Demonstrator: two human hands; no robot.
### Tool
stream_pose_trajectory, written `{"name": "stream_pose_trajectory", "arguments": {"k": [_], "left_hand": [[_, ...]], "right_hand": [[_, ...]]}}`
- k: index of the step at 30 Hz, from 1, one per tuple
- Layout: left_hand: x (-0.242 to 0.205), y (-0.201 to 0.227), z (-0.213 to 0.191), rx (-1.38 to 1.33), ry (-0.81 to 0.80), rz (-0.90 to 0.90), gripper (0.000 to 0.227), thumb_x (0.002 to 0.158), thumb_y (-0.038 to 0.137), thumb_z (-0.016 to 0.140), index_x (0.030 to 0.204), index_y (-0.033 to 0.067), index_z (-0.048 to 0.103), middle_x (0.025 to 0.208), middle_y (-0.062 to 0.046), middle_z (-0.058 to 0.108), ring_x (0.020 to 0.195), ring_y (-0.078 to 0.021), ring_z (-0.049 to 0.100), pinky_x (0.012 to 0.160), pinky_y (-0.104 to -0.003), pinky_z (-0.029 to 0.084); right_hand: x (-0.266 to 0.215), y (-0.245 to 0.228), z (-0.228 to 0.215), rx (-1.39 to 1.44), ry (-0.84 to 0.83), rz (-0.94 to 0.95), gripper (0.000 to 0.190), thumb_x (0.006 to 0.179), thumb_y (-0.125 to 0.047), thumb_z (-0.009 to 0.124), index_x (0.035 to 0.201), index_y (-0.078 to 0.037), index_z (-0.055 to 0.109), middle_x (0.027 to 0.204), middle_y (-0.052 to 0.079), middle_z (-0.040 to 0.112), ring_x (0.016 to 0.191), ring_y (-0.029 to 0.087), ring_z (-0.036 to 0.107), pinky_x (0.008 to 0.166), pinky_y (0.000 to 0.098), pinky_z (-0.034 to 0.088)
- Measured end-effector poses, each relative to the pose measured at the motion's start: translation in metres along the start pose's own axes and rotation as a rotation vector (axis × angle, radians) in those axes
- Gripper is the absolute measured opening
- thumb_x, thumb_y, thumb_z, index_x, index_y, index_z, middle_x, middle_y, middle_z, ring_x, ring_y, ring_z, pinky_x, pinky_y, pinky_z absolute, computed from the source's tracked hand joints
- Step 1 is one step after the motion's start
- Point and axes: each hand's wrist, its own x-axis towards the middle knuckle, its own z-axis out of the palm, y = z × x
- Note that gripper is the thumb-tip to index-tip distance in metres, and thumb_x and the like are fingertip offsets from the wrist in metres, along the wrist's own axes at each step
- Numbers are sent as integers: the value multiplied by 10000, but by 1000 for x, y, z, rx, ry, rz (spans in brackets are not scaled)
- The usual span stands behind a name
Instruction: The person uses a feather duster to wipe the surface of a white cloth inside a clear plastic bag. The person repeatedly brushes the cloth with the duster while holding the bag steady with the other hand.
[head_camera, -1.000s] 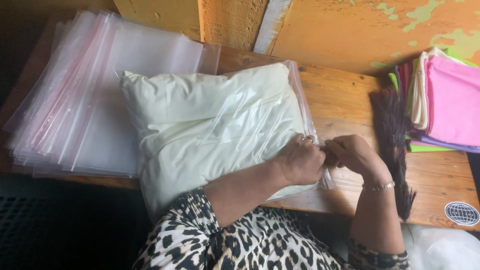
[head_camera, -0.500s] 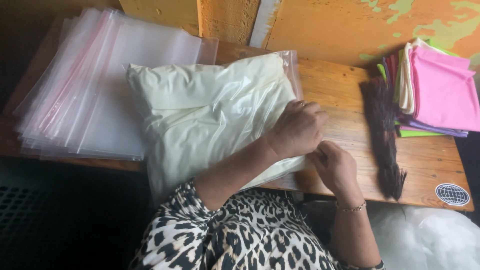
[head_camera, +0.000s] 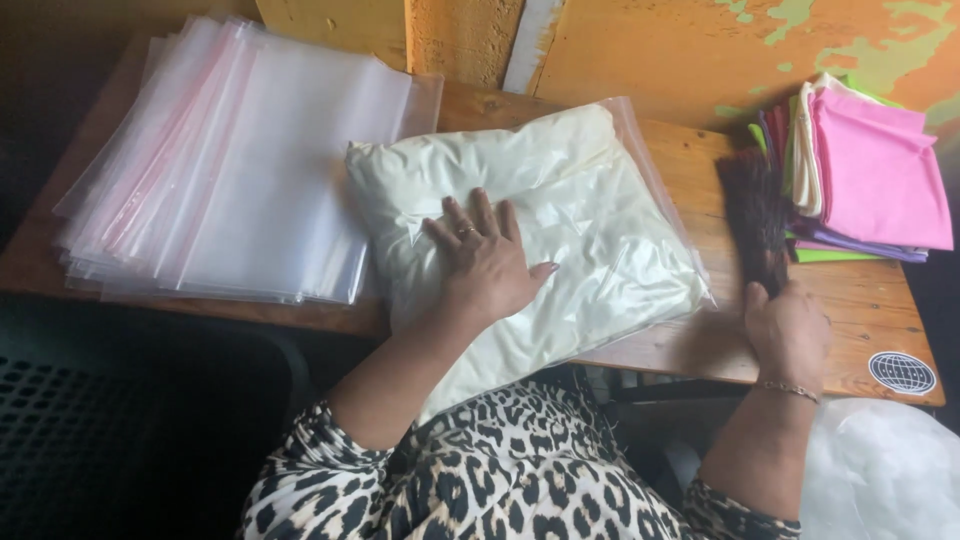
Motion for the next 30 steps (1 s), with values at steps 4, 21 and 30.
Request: {"name": "stream_pose_trajectory", "arguments": {"k": [4,21,30], "left_hand": [[16,0,12,51,90,101,986,953,750,291,1615,52,75,1656,-309,26,1458,-645,36,1125,-777,51],[-15,-12,34,2,219,367,681,983,594,283,1385,99,523,1337,-206,595,1348,-414,492,1151,-688,133],[11,-21,55,-103,444,434,1062,956,755,228,1601,-56,-4,1632,-414,-68,1512,-602,12,1185,-728,51]], "right_hand": [[22,17,55,-128,223,-70,757,809,-96,552,1558,-51,455,1311,338,565,1113,514,579,973,538,437],[-93,-150,8,161,-105,-889,472,1013,-210,456,1454,-353,544,1094,201,508,911,583,675,742,655,580],[-30,-132,32,102,194,-681,264,887,-235,599,1120,-150,690,1008,177,588,758,500,707,678,584,571]]}}
